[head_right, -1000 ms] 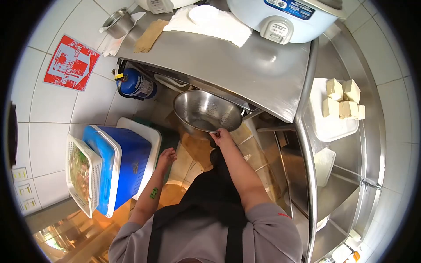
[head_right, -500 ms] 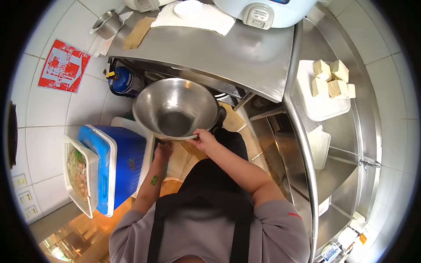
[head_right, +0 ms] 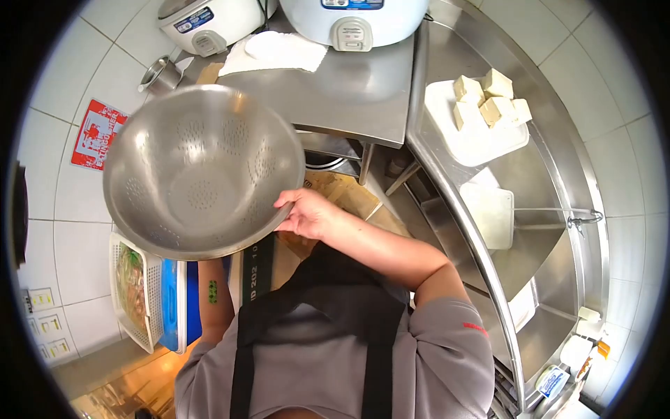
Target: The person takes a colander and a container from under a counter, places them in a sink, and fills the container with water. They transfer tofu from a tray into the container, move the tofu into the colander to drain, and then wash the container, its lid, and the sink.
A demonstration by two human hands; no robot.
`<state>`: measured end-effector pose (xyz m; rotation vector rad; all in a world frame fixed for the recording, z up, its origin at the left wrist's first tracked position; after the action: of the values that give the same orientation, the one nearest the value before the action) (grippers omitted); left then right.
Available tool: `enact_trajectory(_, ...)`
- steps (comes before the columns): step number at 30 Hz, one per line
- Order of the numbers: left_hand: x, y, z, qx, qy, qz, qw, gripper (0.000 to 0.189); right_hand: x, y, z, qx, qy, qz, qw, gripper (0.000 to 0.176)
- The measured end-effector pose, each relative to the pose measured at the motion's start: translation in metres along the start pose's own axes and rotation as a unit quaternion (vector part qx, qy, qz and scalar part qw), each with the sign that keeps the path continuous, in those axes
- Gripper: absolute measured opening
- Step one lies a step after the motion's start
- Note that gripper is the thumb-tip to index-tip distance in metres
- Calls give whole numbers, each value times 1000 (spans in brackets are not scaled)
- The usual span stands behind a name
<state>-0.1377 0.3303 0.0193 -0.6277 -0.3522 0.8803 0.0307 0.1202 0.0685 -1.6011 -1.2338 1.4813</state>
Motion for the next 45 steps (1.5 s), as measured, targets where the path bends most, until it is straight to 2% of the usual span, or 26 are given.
enact_trajectory(3, 0, -52, -13, 29, 20, -22, 999, 44, -63, -9, -43, -11, 86, -24, 996, 24)
enact_trajectory(6, 1, -109, -47, 55, 54, -55, 995, 42, -136, 21, -83, -21, 171, 1, 985, 24)
enact_trajectory(7, 4, -132, -61, 63, 68, -72, 993, 42, -165, 27, -96, -22, 215, 0, 976, 18)
enact_trajectory(10, 10, -207, -115, 91, 109, -128, 982, 41, -264, 65, -119, -62, 318, 90, 942, 18)
enact_trajectory(12, 9, -262, -154, 123, 134, -169, 969, 40, -341, 93, -127, -85, 429, 151, 886, 22)
enact_trajectory(13, 5, -290, -174, 138, 141, -190, 962, 40, -381, 109, -126, -85, 474, 218, 849, 20)
enact_trajectory(15, -8, -352, -208, 184, 136, -228, 946, 34, -458, 142, -119, -106, 548, 285, 779, 19)
enact_trajectory(16, -15, -386, -226, 159, 144, -290, 933, 25, -498, 154, -110, -100, 587, 326, 734, 19)
enact_trajectory(17, -27, -414, -249, 138, 146, -304, 931, 19, -536, 165, -101, -93, 620, 363, 689, 20)
enact_trajectory(19, -63, -474, -280, 176, 189, -348, 901, 19, -611, 191, -68, -62, 641, 458, 613, 19)
enact_trajectory(21, -96, -522, -311, 194, 210, -422, 860, 19, -687, 198, -34, -45, 686, 529, 498, 17)
enact_trajectory(25, -143, -577, -367, 210, 261, -526, 782, 17, -792, 169, 33, -80, 709, 634, 298, 14)
enact_trajectory(28, -166, -607, -398, 236, 275, -581, 729, 18, -834, 142, 58, -210, 661, 714, 101, 14)
enact_trajectory(29, -171, -614, -408, 253, 279, -604, 703, 19, -841, 140, 70, -218, 530, 818, 53, 22)
enact_trajectory(31, -172, -623, -429, 258, 273, -635, 675, 20, -823, 109, 61, -288, 451, 841, -79, 37)
enact_trajectory(33, -185, -631, -450, 275, 288, -685, 610, 19, -811, 92, 51, -341, 403, 841, -116, 52)
enact_trajectory(35, -194, -634, -459, 270, 289, -711, 581, 18, -814, 93, 55, -318, 315, 887, -109, 60)
enact_trajectory(37, -208, -631, -467, 301, 313, -731, 526, 21, -818, 103, 63, -329, 314, 881, -131, 59)
enact_trajectory(38, -210, -627, -471, 299, 327, -732, 517, 23, -811, 96, 58, -364, 346, 852, -146, 56)
enact_trajectory(39, -215, -624, -479, 292, 341, -741, 500, 25, -810, 105, 60, -378, 318, 852, -173, 54)
enact_trajectory(40, -218, -621, -486, 294, 350, -727, 512, 25, -805, 105, 61, -361, 325, 860, -155, 53)
enact_trajectory(41, -224, -623, -487, 315, 337, -737, 494, 25, -805, 116, 67, -338, 329, 870, -144, 51)
enact_trajectory(42, -234, -624, -496, 332, 354, -756, 440, 26, -800, 118, 71, -335, 339, 858, -191, 50)
enact_trajectory(43, -241, -625, -506, 335, 345, -767, 425, 24, -798, 123, 76, -317, 363, 852, -203, 48)
enact_trajectory(44, -252, -625, -520, 331, 366, -770, 405, 22, -799, 131, 81, -287, 373, 864, -178, 51)
enact_trajectory(45, -266, -629, -521, 340, 374, -767, 395, 20, -796, 131, 88, -252, 432, 853, -151, 54)
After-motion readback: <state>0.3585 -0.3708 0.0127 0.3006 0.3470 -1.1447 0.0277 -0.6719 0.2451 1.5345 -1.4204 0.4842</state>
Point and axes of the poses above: each hand's wrist, its own x-axis towards the middle knuckle, its own y-axis out of the back of the hand, z = x × y, the point moved 8 cm from there along x, towards the middle knuckle, and after that the axes turned 8 degrees about -z, right-handed, at the moved point
